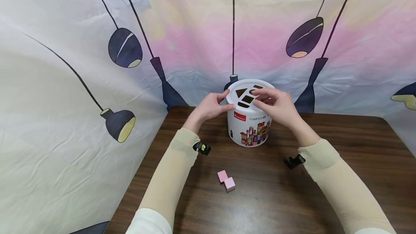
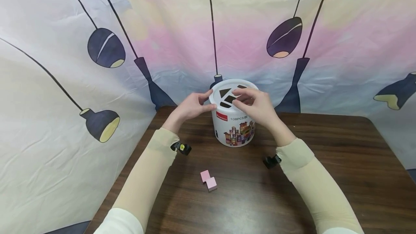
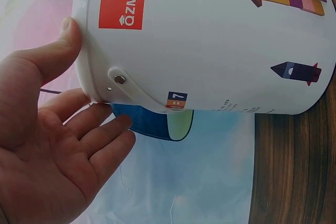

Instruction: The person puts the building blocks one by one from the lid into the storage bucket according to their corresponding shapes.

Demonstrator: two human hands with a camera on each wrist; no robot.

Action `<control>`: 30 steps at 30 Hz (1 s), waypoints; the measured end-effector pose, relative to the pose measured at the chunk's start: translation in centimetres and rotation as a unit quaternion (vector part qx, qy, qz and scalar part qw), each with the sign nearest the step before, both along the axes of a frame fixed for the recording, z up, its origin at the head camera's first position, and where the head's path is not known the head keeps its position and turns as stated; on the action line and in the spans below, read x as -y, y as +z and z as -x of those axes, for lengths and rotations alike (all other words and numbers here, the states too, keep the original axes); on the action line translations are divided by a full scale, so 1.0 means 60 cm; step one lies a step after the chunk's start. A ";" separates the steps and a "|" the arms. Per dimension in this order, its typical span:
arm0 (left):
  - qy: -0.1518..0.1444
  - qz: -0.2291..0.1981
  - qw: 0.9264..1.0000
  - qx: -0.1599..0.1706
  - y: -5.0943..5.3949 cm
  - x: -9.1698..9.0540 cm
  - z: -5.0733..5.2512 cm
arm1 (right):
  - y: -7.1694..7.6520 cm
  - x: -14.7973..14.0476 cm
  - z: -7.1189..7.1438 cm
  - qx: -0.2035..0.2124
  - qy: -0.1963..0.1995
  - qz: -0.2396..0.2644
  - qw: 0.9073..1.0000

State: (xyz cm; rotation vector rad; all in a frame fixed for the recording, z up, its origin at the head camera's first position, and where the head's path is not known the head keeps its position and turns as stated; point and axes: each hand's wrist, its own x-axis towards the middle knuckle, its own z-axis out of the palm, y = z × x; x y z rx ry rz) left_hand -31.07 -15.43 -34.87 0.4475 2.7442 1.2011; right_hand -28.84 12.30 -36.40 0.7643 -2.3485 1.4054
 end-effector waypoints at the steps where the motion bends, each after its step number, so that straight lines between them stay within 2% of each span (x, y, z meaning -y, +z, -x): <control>1: 0.000 0.000 1.000 0.000 -0.001 0.000 0.000 | -0.001 0.000 -0.007 -0.009 0.009 0.000 1.000; 7: -0.002 0.005 1.000 -0.008 -0.003 0.000 0.002 | -0.019 0.005 -0.045 -0.070 0.080 0.002 0.994; 11: -0.005 0.007 1.000 -0.014 -0.003 0.001 0.002 | -0.046 0.014 -0.058 -0.094 0.119 -0.007 0.988; 14: -0.008 0.008 1.000 -0.015 -0.003 0.003 0.001 | -0.074 0.026 -0.067 -0.094 0.150 -0.018 0.984; 16: -0.008 0.004 1.000 -0.014 -0.002 0.005 0.001 | -0.095 0.038 -0.074 -0.077 0.178 -0.040 0.980; 19: -0.004 -0.002 1.000 -0.015 -0.002 0.007 0.001 | -0.126 0.060 -0.085 -0.035 0.242 -0.099 0.965; 23: -0.001 -0.002 1.000 -0.016 -0.005 0.007 0.001 | -0.164 0.086 -0.100 0.014 0.329 -0.181 0.927; 25: -0.002 -0.002 1.000 -0.015 -0.005 0.006 0.002 | -0.177 0.094 -0.108 0.027 0.349 -0.206 0.914; 27: -0.003 -0.003 1.000 -0.016 -0.005 0.005 0.002 | -0.185 0.099 -0.115 0.031 0.353 -0.225 0.908; 30: -0.004 -0.008 1.000 -0.013 -0.005 0.004 0.001 | -0.193 0.103 -0.125 0.031 0.350 -0.240 0.905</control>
